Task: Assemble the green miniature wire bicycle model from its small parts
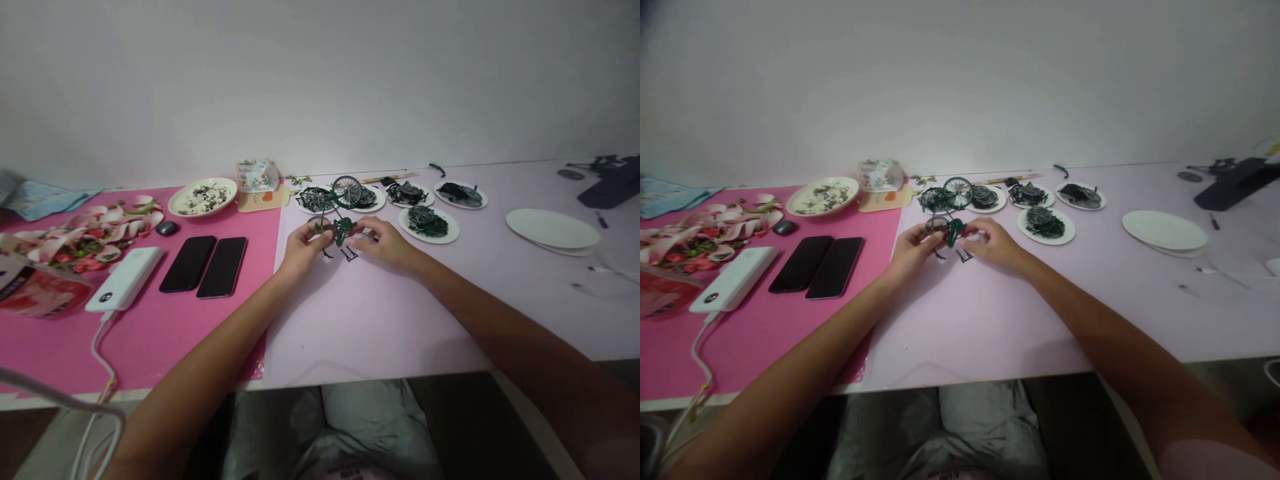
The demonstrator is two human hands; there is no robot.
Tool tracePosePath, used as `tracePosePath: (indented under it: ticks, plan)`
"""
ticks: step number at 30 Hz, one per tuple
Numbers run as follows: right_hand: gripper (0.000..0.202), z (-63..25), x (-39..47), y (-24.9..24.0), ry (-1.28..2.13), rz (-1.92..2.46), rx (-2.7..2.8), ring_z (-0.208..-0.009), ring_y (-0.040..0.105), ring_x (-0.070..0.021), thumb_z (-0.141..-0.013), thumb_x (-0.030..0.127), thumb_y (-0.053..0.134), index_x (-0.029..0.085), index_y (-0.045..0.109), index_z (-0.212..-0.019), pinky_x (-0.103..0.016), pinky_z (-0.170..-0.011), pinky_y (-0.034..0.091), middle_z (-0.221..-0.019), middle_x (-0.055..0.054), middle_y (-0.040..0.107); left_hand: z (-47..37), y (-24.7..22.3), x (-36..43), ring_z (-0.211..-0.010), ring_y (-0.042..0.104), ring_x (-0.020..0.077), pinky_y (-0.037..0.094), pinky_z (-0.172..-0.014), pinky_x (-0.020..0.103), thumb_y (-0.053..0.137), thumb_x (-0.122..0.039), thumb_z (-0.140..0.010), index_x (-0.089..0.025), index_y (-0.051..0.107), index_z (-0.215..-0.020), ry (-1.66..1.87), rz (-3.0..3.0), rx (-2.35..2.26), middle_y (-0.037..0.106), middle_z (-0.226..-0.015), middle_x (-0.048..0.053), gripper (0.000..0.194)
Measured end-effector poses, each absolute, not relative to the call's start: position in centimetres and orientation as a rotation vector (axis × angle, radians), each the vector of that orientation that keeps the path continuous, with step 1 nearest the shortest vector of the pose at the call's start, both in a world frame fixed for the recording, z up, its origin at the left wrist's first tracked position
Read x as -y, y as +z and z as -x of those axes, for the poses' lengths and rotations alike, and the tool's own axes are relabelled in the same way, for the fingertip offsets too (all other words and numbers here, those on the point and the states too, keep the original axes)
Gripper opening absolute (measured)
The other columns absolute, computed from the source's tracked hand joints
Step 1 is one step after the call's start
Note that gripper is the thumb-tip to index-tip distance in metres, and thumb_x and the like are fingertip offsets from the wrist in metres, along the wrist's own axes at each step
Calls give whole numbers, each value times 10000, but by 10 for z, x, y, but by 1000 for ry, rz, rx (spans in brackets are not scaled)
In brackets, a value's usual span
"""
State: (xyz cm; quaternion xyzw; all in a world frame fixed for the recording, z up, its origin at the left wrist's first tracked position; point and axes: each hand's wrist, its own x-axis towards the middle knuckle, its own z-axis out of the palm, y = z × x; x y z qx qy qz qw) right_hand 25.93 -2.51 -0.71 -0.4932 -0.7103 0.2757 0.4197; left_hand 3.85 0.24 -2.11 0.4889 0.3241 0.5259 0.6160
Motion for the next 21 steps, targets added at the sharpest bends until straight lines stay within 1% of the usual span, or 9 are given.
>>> tracePosePath:
  ticks: [2, 4, 7, 9, 12, 14, 17, 19, 21]
  plan:
    - [383, -256, 26, -6, 836, 1217, 1702, -731, 557, -159, -857, 556, 800, 217, 793, -1037, -320, -668, 453, -1037, -56, 741, -37, -20, -1, -1005, 782, 245, 603, -979, 405, 986, -404, -692, -156, 781, -1082, 1218, -1213, -783, 822, -1092, 112, 505]
    - [451, -255, 26, -7, 921, 1192, 1614, -642, 497, -128, -836, 623, 809, 201, 779, -993, -302, -606, 416, -933, -40, 730, -37, -19, 2, -1012, 784, 252, 608, -937, 387, 973, -409, -712, -162, 785, -1078, 1218, -1281, -792, 826, -1101, 119, 480]
    - [492, -255, 23, -10, 949, 1157, 1528, -604, 486, -123, -801, 667, 826, 197, 756, -929, -287, -558, 388, -819, -19, 701, -37, -18, 6, -966, 786, 241, 621, -873, 372, 947, -400, -749, -164, 784, -1087, 1232, -1372, -797, 825, -1120, 125, 444]
    - [488, -255, 21, -11, 921, 1148, 1514, -600, 498, -126, -777, 662, 846, 202, 751, -907, -287, -551, 397, -814, -18, 705, -38, -16, 9, -964, 783, 234, 624, -882, 371, 921, -381, -784, -167, 789, -1090, 1269, -1455, -815, 824, -1137, 125, 396]
    - [426, -256, 18, -12, 787, 1133, 1513, -665, 574, -155, -764, 607, 870, 211, 762, -878, -310, -604, 464, -886, -38, 747, -38, -13, 13, -1047, 783, 247, 608, -987, 390, 872, -338, -844, -180, 806, -1090, 1320, -1637, -862, 830, -1142, 114, 300]
    - [351, -257, 16, -14, 697, 1096, 1523, -784, 654, -199, -786, 553, 863, 224, 776, -872, -340, -691, 518, -942, -53, 770, -37, -11, 16, -1079, 785, 258, 592, -1034, 401, 843, -326, -879, -190, 820, -1097, 1332, -1768, -894, 838, -1134, 102, 257]
    - [265, -258, 13, -17, 629, 1033, 1556, -929, 702, -240, -815, 498, 846, 248, 791, -881, -369, -776, 543, -971, -56, 777, -36, -9, 19, -1046, 798, 278, 604, -992, 402, 825, -365, -908, -200, 839, -1110, 1318, -1903, -955, 850, -1105, 94, 261]
    - [242, -259, 12, -20, 608, 1015, 1566, -939, 704, -240, -822, 486, 845, 257, 792, -880, -373, -777, 544, -972, -53, 774, -36, -10, 21, -1011, 805, 291, 617, -943, 403, 811, -402, -926, -205, 843, -1132, 1297, -1957, -1014, 854, -1091, 96, 287]
    - [240, -259, 12, -22, 600, 1007, 1567, -936, 703, -239, -828, 488, 846, 260, 789, -874, -375, -772, 545, -974, -52, 773, -36, -10, 22, -1035, 805, 301, 618, -948, 407, 785, -418, -952, -214, 839, -1166, 1279, -1995, -1036, 852, -1121, 97, 300]
